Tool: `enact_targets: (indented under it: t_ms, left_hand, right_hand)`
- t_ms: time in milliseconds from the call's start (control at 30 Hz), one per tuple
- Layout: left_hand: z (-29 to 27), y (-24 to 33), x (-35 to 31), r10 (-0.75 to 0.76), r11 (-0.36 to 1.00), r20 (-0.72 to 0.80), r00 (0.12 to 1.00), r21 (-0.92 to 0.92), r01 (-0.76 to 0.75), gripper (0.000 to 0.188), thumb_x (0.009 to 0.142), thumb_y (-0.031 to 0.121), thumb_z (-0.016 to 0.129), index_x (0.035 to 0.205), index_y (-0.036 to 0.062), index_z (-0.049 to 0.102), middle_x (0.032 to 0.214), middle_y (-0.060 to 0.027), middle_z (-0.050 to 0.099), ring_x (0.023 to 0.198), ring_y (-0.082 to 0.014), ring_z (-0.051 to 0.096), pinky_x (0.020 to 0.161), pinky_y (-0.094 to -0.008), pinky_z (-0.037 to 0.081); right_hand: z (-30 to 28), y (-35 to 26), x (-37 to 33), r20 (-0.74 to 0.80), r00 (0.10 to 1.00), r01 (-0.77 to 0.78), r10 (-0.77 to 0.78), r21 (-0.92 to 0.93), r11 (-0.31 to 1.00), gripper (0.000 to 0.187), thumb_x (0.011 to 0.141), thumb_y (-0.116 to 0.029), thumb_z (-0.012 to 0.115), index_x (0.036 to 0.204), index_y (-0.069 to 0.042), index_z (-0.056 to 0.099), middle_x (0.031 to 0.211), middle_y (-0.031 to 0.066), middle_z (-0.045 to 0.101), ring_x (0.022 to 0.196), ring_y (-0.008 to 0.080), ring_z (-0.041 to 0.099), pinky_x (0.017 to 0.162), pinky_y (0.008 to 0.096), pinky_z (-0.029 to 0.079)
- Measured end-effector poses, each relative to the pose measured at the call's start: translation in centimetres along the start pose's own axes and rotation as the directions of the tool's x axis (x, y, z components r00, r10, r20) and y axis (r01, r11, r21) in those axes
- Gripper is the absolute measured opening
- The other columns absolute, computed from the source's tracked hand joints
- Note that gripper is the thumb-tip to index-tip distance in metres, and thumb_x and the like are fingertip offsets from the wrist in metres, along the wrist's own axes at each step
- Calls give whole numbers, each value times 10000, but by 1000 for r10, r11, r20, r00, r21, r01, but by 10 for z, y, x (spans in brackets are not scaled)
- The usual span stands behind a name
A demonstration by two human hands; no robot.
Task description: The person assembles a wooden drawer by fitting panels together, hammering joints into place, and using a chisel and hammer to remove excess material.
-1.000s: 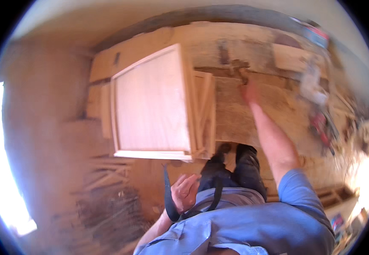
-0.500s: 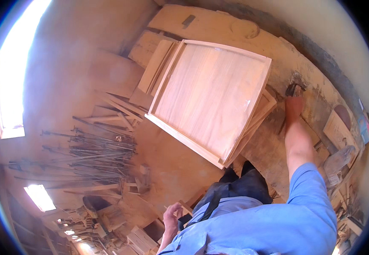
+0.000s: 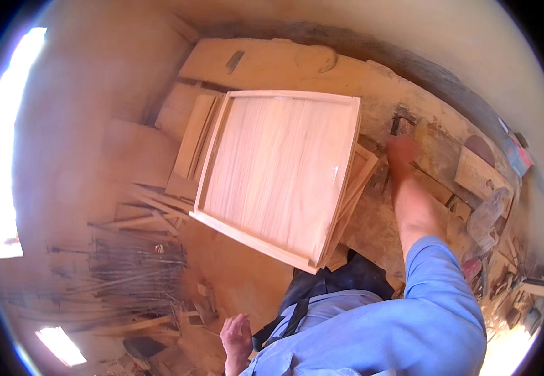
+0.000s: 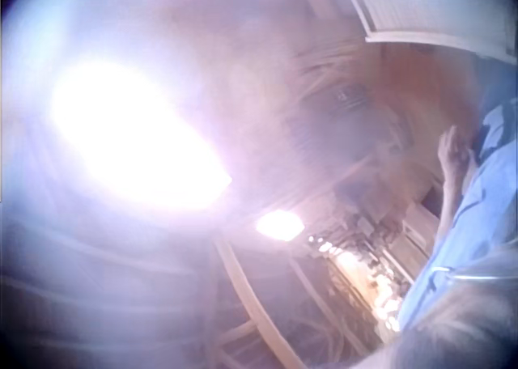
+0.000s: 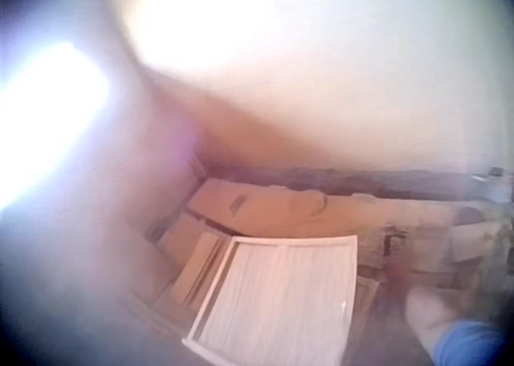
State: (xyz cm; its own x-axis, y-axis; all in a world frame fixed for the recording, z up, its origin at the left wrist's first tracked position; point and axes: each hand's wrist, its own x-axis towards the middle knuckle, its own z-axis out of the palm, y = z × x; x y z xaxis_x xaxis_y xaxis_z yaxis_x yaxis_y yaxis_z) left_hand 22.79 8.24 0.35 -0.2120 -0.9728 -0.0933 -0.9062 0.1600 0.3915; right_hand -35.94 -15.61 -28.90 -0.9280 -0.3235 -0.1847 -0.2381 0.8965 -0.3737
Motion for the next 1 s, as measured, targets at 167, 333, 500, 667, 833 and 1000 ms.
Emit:
enact_targets:
  t_ms: [167, 333, 500, 667, 833, 1000]
  left_hand:
    - [-27, -3, 106, 229, 973, 10, 973, -13, -229, 126, 836, -34, 627, 945, 21, 660, 909, -156, 701, 839, -351, 665, 761, -414, 545]
    - [-57, -20, 194, 321, 947, 51, 946, -39, -319, 130, 821, -52, 630, 933, 5, 664, 902, -161, 699, 856, -355, 670, 774, -424, 547]
    - [-66, -24, 266, 431, 890, -47, 901, -141, -433, 147, 818, -99, 617, 945, -53, 677, 884, -174, 694, 814, -331, 672, 723, -393, 544]
    - [-55, 24, 319, 566, 708, -254, 784, -338, -621, 152, 822, -112, 605, 948, -55, 669, 884, -174, 714, 781, -339, 689, 665, -389, 552]
    - [-19, 135, 326, 873, 281, -148, 464, -625, -728, 390, 810, -16, 656, 1193, 15, 592, 1290, -248, 596, 1171, -429, 598, 964, -522, 519]
    - [-10, 214, 317, 889, 121, -358, 287, -422, -899, 622, 780, 38, 656, 1374, 92, 479, 1417, -251, 470, 1228, -436, 541, 1105, -570, 379]
  right_hand:
    - [-3, -13, 2, -19, 999, 43, -43, 9, 999, 338, 809, -276, 645, 969, -2, 761, 1013, 247, 725, 968, 427, 704, 833, 495, 558]
    - [7, -17, 17, -23, 1000, -16, 17, 65, 998, 334, 795, -257, 634, 944, 17, 754, 1013, 263, 716, 984, 442, 695, 838, 501, 553]
    - [8, 25, 59, 61, 997, -55, 46, 156, 986, 361, 789, -249, 641, 983, 41, 731, 1007, 268, 711, 933, 404, 694, 806, 476, 541]
    - [-80, 21, 21, 158, 987, -89, 6, 525, 846, 209, 807, -212, 668, 908, -40, 732, 855, 112, 732, 744, 196, 659, 663, 341, 515]
    - [-266, -62, -147, 159, 982, -60, -99, 769, 637, 477, 691, -216, 770, 1121, -104, 599, 932, 12, 624, 813, 116, 600, 622, 240, 421]
    - [-304, -99, -235, 223, 918, -10, -328, 840, 542, 468, 762, -188, 746, 1174, -37, 581, 983, 24, 637, 829, 132, 629, 723, 276, 528]
